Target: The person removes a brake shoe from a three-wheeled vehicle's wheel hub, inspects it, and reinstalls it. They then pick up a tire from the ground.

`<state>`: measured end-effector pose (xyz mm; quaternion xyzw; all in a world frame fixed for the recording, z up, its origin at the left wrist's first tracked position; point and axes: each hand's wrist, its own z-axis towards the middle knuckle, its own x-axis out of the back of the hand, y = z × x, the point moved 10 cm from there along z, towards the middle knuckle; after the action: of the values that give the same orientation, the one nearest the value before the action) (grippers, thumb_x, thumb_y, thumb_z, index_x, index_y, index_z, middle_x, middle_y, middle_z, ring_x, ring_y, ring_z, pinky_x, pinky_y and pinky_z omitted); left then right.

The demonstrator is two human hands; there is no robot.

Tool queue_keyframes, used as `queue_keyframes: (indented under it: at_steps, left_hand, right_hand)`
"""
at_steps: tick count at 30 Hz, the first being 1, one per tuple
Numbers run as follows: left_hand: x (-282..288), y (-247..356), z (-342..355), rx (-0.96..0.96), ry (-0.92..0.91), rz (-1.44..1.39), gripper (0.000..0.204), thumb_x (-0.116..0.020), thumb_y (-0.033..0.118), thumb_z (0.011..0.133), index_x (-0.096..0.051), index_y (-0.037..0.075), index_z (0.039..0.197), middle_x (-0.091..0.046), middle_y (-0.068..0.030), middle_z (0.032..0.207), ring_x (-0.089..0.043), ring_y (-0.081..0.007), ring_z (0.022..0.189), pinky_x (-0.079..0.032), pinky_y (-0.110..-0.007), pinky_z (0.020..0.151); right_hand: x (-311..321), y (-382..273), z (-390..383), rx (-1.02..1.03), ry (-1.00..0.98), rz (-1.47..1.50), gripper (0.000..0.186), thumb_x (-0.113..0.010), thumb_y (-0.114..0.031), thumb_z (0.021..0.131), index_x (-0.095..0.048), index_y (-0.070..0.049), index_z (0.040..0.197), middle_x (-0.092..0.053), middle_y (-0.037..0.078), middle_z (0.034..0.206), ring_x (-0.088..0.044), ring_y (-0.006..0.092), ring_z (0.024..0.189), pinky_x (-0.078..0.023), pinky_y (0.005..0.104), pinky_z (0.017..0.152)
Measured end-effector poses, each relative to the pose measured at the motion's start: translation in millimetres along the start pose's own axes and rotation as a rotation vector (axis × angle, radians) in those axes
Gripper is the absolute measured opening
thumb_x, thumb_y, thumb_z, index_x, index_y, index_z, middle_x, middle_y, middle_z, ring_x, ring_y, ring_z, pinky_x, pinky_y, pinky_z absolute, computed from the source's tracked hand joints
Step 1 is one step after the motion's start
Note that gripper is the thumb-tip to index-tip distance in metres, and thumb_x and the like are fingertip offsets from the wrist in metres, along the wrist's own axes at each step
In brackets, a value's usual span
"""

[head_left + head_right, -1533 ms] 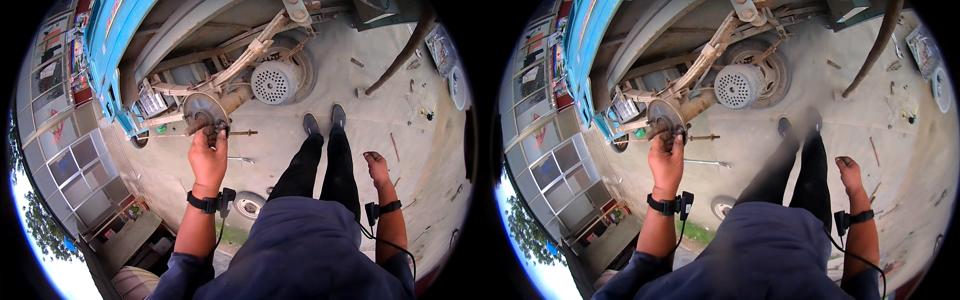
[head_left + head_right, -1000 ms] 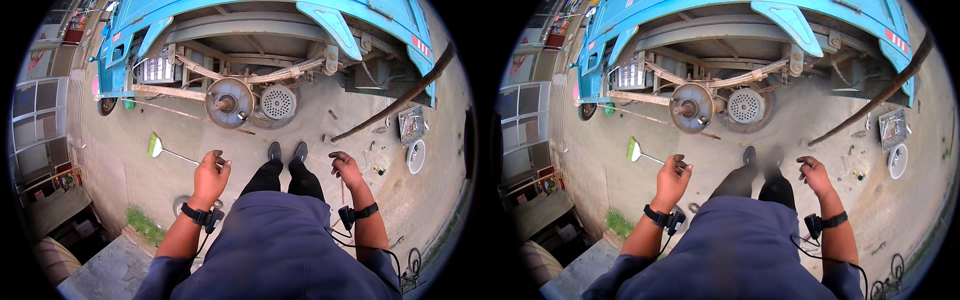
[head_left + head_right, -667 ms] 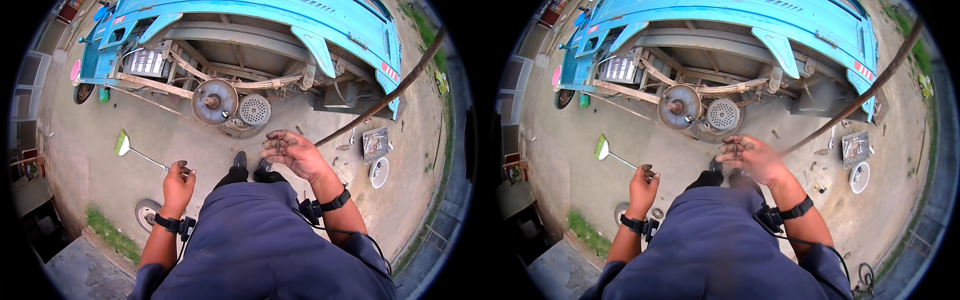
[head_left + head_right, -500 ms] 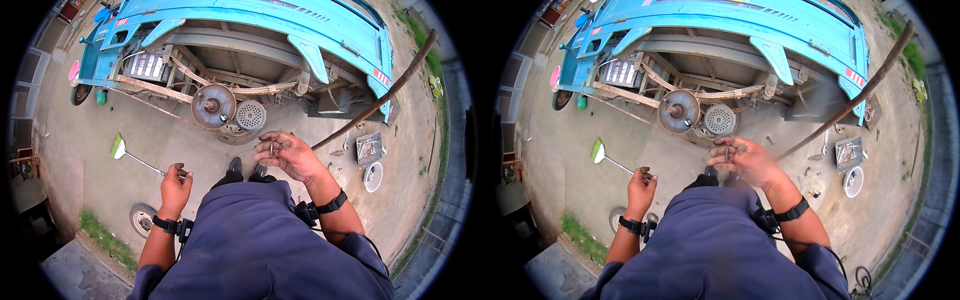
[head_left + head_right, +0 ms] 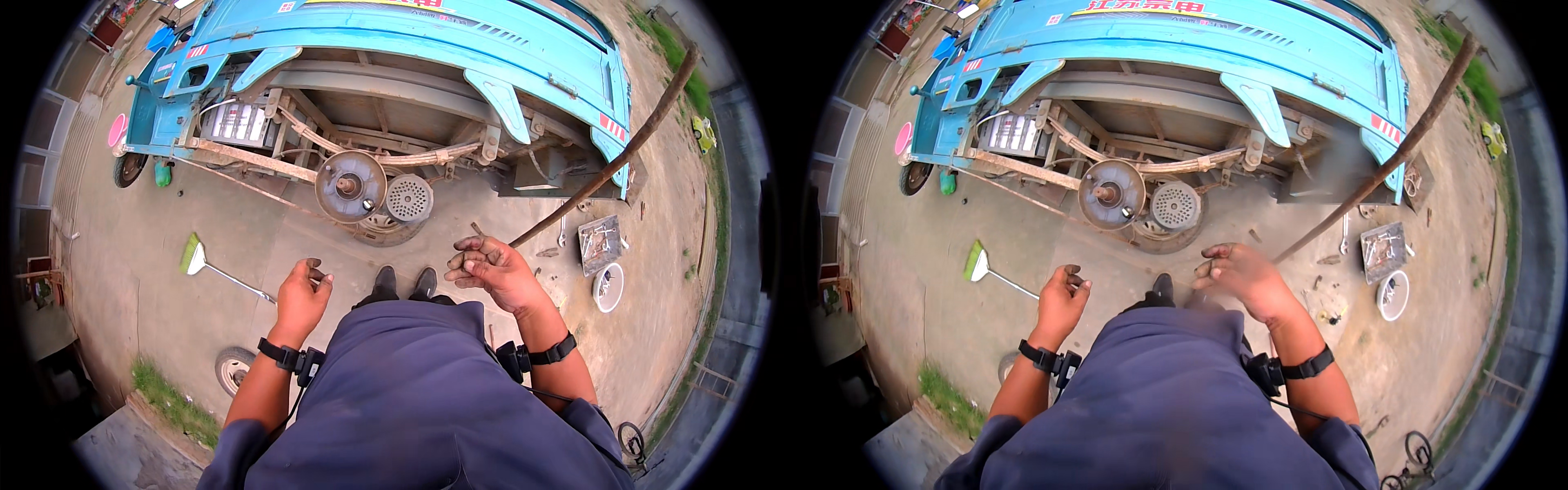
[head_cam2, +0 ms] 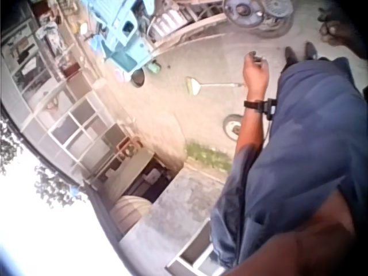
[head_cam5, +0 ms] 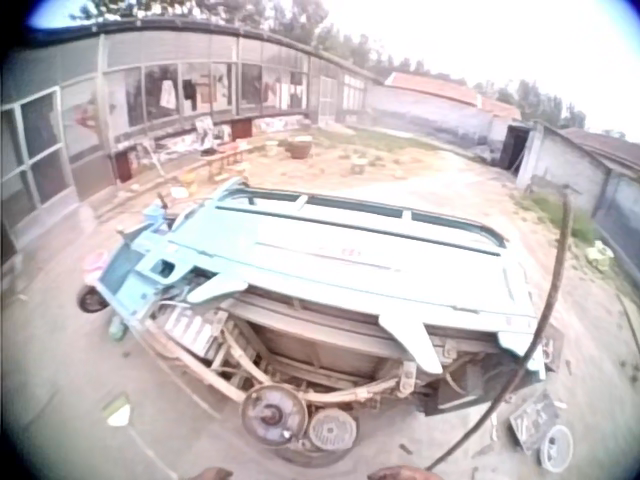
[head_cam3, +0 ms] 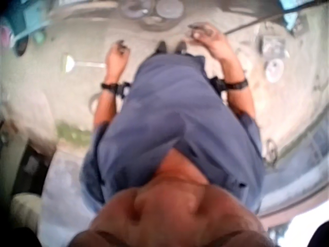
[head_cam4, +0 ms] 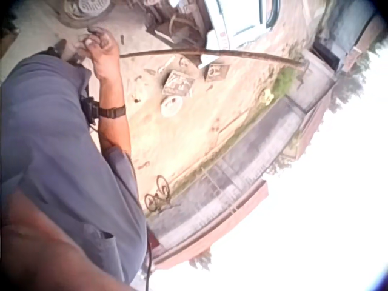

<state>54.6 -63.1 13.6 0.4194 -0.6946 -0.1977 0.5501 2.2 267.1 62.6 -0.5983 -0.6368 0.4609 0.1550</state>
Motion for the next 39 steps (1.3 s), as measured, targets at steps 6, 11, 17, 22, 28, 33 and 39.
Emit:
queue_keyframes:
  at_steps: [6,11,17,22,28,33,39]
  left_hand:
    - [5.0,7.5,2.5,-0.017,0.008,0.025,0.034,-0.073,0.012,0.088,-0.06,-0.001,0.117,-0.072,-0.0102,0.089,-0.065,-0.0146,0.067,-0.053,-0.029,0.064]
    - [12.2,-3.8,0.1,-0.002,0.033,0.029,0.034,-0.073,0.013,0.088,-0.06,-0.001,0.117,-0.072,-0.011,0.089,-0.067,-0.0169,0.067,-0.054,-0.031,0.064]
    - [19.9,-15.6,-4.6,0.025,0.046,0.007,0.034,-0.073,0.014,0.088,-0.06,0.0,0.116,-0.072,-0.0118,0.089,-0.067,-0.0186,0.068,-0.054,-0.032,0.065]
    - [24.3,-23.5,-8.3,0.057,0.046,-0.003,0.034,-0.073,0.014,0.088,-0.06,-0.001,0.116,-0.072,-0.0123,0.09,-0.068,-0.0191,0.069,-0.054,-0.032,0.066]
    - [31.0,-34.6,-11.5,0.07,0.074,-0.021,0.033,-0.073,0.013,0.088,-0.06,-0.001,0.115,-0.072,-0.0127,0.09,-0.068,-0.0193,0.069,-0.054,-0.032,0.065]
    - [33.0,-51.6,-22.8,0.132,0.093,-0.076,0.033,-0.072,0.014,0.088,-0.06,-0.001,0.116,-0.072,-0.0126,0.09,-0.067,-0.0195,0.068,-0.053,-0.033,0.065]
    - [26.5,-108.5,-66.4,0.305,0.14,-0.126,0.034,-0.072,0.016,0.089,-0.06,-0.001,0.116,-0.073,-0.0124,0.091,-0.068,-0.0224,0.069,-0.054,-0.036,0.067]
  right_hand:
    - [3.6,7.9,1.9,-0.02,0.069,-0.099,0.028,-0.066,-0.005,0.093,-0.061,0.007,0.117,-0.071,0.013,0.107,-0.07,0.0204,0.095,-0.055,0.0319,0.085]
    - [-1.4,6.5,13.0,0.017,0.075,-0.178,0.023,-0.069,-0.007,0.093,-0.065,0.004,0.112,-0.07,0.01,0.104,-0.071,0.0196,0.09,-0.056,0.0312,0.082]
    - [-12.6,0.4,24.0,0.026,0.047,-0.267,0.022,-0.069,-0.008,0.094,-0.065,0.002,0.114,-0.07,0.008,0.1,-0.071,0.0182,0.085,-0.057,0.0295,0.075]
    - [-19.2,0.1,27.9,-0.021,0.067,-0.374,0.026,-0.071,-0.009,0.092,-0.066,0.002,0.114,-0.07,0.009,0.105,-0.069,0.0163,0.087,-0.055,0.0291,0.072]
    - [-40.8,-25.9,68.0,0.089,0.087,-0.564,0.019,-0.069,-0.009,0.094,-0.064,0.0,0.11,-0.07,0.008,0.097,-0.068,0.0143,0.083,-0.055,0.0282,0.069]
    - [-75.3,-58.6,121.0,0.316,0.086,-0.719,0.017,-0.072,-0.009,0.09,-0.064,0.001,0.102,-0.071,0.009,0.089,-0.07,0.0175,0.083,-0.055,0.0323,0.072]
    - [-127.5,-88.3,168.2,0.567,0.107,-0.92,0.016,-0.074,-0.008,0.086,-0.066,-0.002,0.098,-0.073,0.013,0.09,-0.072,0.0211,0.083,-0.055,0.0332,0.078]
